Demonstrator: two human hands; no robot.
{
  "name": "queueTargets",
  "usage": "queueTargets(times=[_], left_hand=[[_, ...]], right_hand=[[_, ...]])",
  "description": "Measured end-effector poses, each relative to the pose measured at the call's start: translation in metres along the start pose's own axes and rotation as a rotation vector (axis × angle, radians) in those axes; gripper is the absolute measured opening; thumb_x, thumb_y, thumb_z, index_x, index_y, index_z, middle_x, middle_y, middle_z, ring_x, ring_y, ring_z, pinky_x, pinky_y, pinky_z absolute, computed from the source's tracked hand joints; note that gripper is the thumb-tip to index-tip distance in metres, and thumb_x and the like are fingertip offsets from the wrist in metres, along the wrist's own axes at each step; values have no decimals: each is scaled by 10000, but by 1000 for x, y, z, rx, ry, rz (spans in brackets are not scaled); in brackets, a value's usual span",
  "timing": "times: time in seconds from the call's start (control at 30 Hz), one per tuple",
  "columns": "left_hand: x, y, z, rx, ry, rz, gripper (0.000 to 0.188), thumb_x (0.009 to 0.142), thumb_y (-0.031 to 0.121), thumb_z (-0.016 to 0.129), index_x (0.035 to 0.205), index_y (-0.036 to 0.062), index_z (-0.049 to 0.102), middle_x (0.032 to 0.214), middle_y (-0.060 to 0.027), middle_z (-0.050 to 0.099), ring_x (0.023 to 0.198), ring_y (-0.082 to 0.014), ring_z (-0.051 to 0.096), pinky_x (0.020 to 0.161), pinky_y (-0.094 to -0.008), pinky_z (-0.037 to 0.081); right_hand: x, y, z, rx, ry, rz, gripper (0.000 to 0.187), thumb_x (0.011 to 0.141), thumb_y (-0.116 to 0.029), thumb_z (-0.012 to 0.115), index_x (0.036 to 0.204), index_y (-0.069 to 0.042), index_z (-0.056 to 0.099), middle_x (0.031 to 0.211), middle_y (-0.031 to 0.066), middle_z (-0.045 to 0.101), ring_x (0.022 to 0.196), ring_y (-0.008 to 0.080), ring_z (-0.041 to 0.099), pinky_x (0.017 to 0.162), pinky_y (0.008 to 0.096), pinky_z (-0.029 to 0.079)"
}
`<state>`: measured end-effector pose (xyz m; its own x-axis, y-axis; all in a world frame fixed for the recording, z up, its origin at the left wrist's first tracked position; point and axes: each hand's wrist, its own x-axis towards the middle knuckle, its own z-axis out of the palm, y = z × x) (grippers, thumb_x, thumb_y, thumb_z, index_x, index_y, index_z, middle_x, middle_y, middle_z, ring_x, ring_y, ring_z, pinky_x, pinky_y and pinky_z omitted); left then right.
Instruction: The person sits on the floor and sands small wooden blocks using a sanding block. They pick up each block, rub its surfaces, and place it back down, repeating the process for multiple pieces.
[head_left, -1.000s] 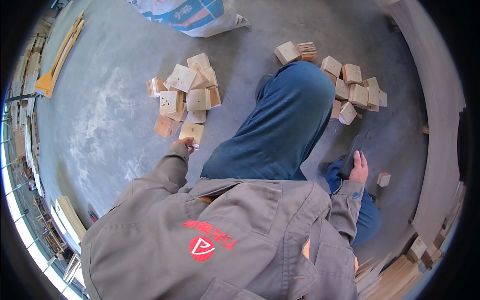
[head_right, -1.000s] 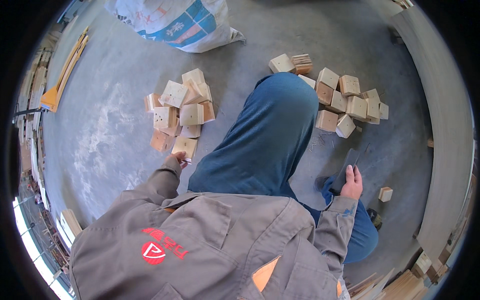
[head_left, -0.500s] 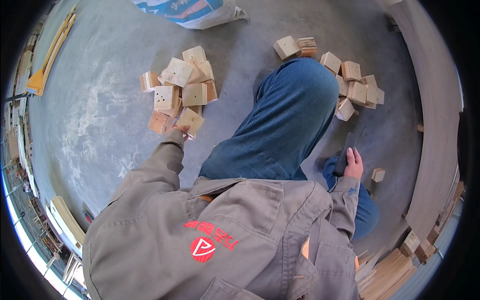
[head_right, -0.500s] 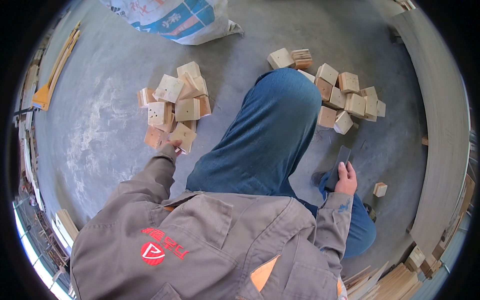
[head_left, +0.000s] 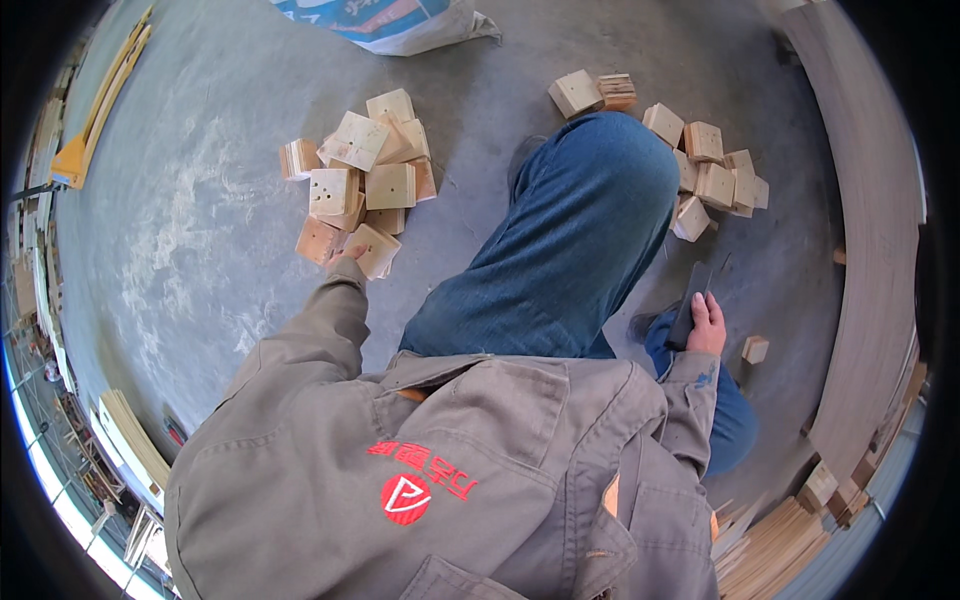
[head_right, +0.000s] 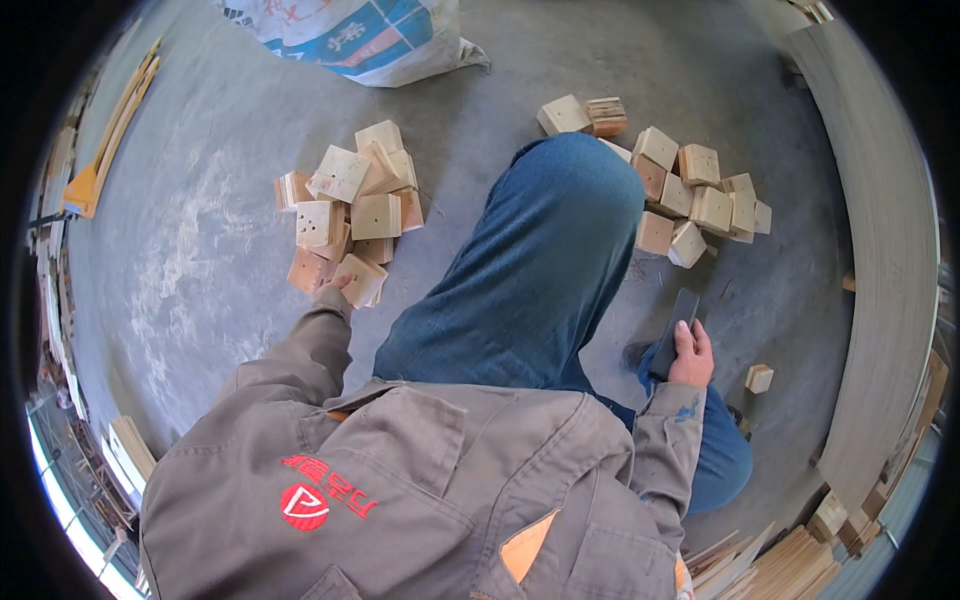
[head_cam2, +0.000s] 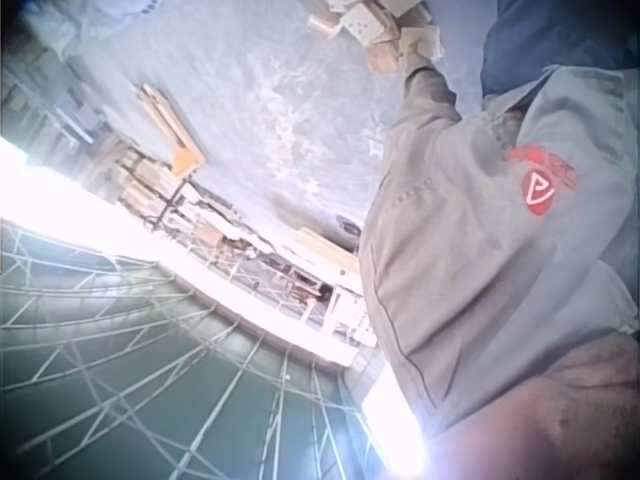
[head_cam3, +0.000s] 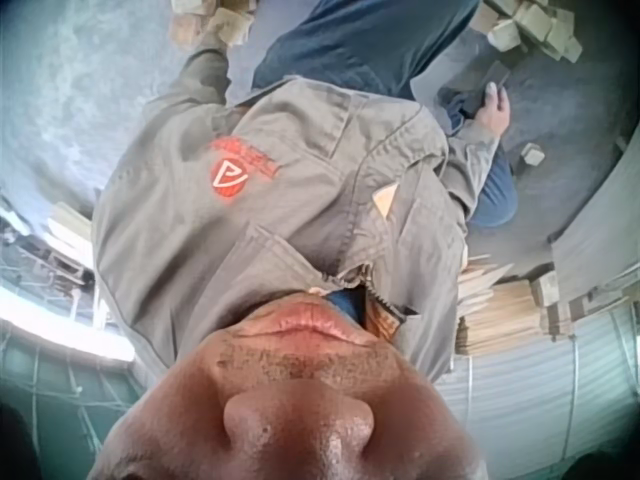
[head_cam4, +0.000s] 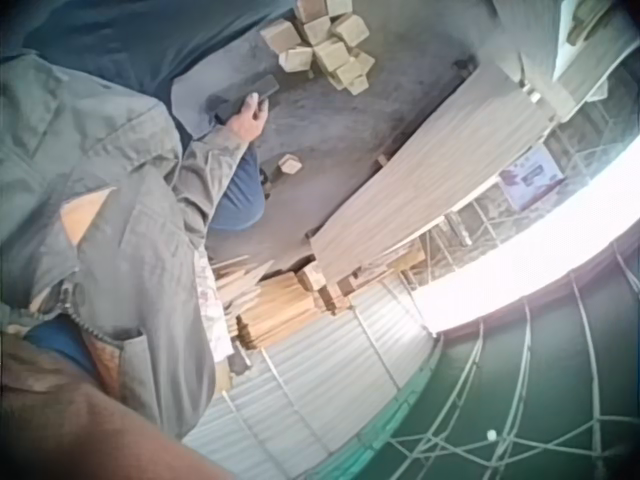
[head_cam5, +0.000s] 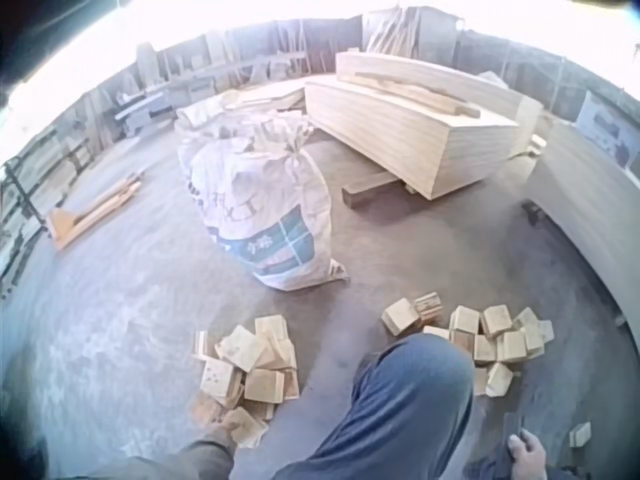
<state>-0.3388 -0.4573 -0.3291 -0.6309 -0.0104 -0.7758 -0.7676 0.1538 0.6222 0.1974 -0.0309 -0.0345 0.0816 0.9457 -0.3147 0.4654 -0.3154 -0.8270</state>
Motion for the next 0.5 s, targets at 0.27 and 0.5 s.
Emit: queueTargets(times=[0.27, 0.5], left_hand=[[-21, 2, -7, 172, 125, 128, 643, 796, 75, 824, 1371, 9, 545, 1119, -173, 687, 862, -335, 702, 684, -516, 592], [-76, 34, 4, 341, 175, 99, 362, 832, 336, 835, 1066, 112, 675, 915, -66, 641, 778, -210, 588, 609, -372, 495]], right_hand=[[-6, -21, -2, 12, 45, -18, 616, 908, -273, 792, 1370, 82, 589, 1239, 199, 693, 1076, 199, 674, 954, 310, 526], [5, -50, -52, 218, 114, -152, 566, 923, -184, 780, 1377, 86, 577, 1249, 158, 689, 1114, 176, 645, 993, 292, 498]])
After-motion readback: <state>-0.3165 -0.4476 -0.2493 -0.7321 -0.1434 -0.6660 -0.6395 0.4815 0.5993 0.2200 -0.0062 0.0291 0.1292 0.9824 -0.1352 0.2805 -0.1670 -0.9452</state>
